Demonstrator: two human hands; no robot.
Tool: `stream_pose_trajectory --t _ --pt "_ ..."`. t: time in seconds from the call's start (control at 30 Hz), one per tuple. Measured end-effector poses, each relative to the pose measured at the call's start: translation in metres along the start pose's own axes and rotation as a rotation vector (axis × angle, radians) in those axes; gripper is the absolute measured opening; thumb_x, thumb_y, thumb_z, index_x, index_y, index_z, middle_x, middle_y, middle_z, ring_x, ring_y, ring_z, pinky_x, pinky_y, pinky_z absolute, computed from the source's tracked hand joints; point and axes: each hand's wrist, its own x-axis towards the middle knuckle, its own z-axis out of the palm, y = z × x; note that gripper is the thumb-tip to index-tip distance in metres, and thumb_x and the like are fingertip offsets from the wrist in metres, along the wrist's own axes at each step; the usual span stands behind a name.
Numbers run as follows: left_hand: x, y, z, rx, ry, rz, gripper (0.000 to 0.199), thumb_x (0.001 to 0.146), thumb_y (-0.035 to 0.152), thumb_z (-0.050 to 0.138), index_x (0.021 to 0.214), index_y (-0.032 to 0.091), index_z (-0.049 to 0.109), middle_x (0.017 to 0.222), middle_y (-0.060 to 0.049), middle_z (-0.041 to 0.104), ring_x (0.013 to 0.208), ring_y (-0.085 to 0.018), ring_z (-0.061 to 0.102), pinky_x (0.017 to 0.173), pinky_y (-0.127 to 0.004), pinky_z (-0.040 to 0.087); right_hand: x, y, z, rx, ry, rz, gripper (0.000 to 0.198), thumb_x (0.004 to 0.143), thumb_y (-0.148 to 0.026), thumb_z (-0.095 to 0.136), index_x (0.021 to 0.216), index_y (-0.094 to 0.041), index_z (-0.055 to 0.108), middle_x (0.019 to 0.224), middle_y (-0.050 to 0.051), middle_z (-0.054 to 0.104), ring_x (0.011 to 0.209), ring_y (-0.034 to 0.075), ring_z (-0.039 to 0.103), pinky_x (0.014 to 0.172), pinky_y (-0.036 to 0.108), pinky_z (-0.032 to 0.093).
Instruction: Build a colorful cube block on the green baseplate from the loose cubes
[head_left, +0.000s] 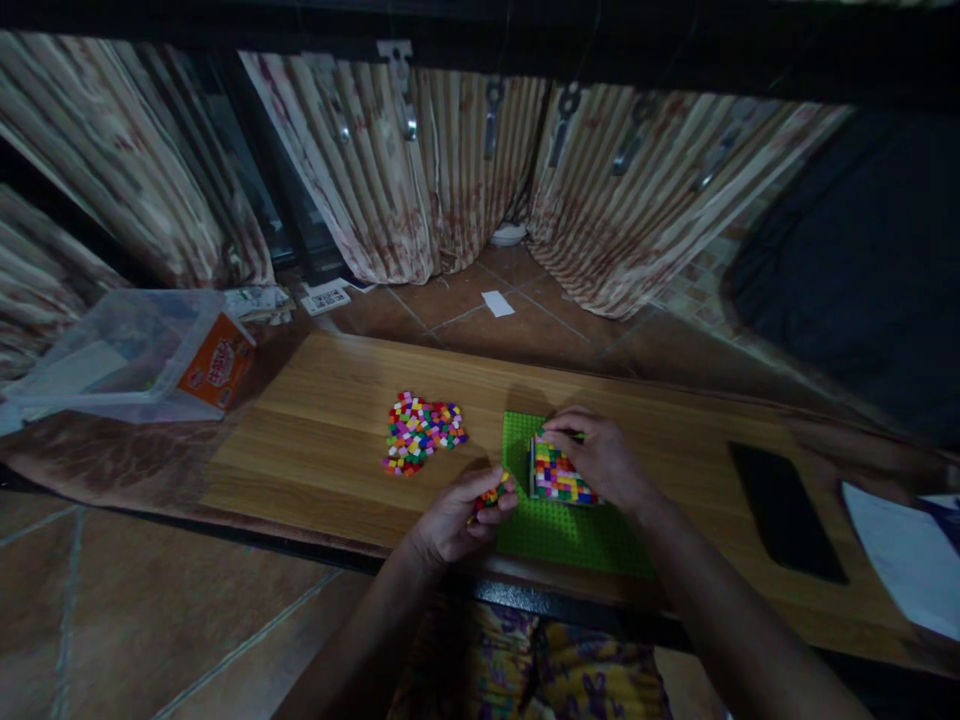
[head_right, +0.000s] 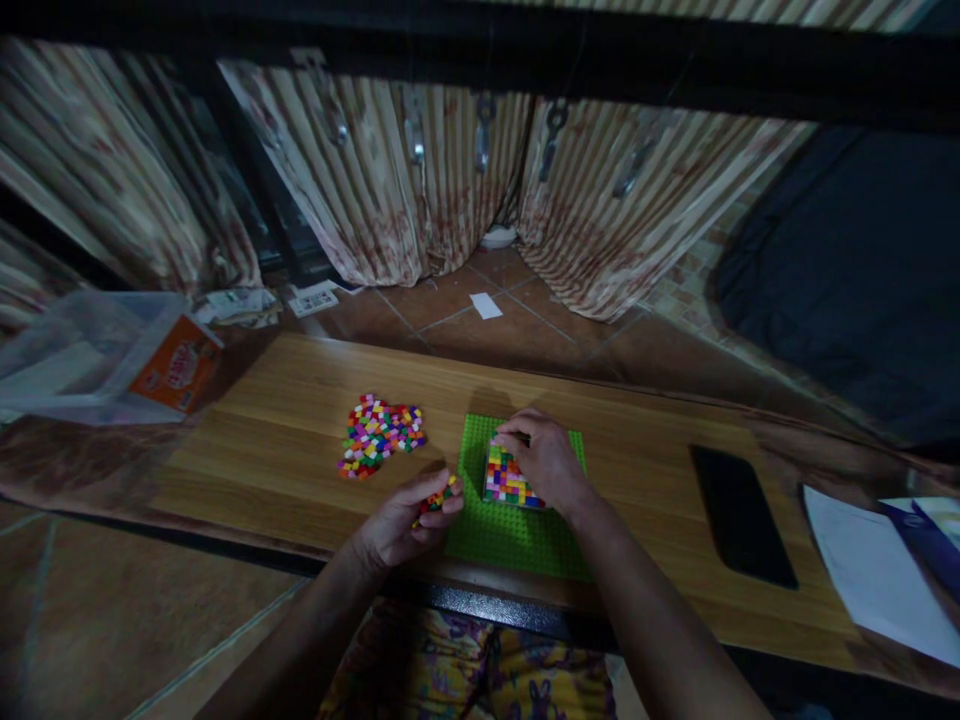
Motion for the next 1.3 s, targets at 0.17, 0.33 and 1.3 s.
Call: stream_pose_trajectory --t 0.17,0.33,1.3 --pt "-0.001 0.000 0.001 0.022 0.010 0.016 0.024 0.081 0.034 0.064 0.083 0.012 0.055 0.069 0.003 0.042 0.044 0.001 0.027 0.033 -0.009 0.013 0.000 0.003 0.002 -0.014 0.031 -0.041 0.017 0.083 -0.032 0.058 0.078 -0.022 0.070 0.083 0.004 0.067 0.081 0.019 0.062 0.076 0.034 0.047" --pt "-0.003 -0.002 0.002 0.041 0.033 0.035 0.026 0.080 0.037 0.065 0.084 0.013 0.054 0.069 0.004 0.041 0.044 0.002 0.026 0.033 -0.008 0.012 -0.010 0.005 0.002 -0.036 0.070 -0.028 0.021 0.081 -0.037 0.062 0.093 -0.021 0.069 0.093 0.005 0.066 0.087 0.020 0.062 0.080 0.035 0.048" --pt "-0.002 -0.005 0.008 0.223 0.116 0.076 0.034 0.077 0.045 0.067 0.083 0.014 0.055 0.067 0.004 0.044 0.042 0.001 0.026 0.035 -0.011 0.012 -0.067 -0.059 0.038 -0.017 0.204 -0.062 0.018 0.091 -0.029 0.052 0.083 -0.025 0.067 0.088 0.004 0.065 0.088 0.020 0.057 0.080 0.035 0.044"
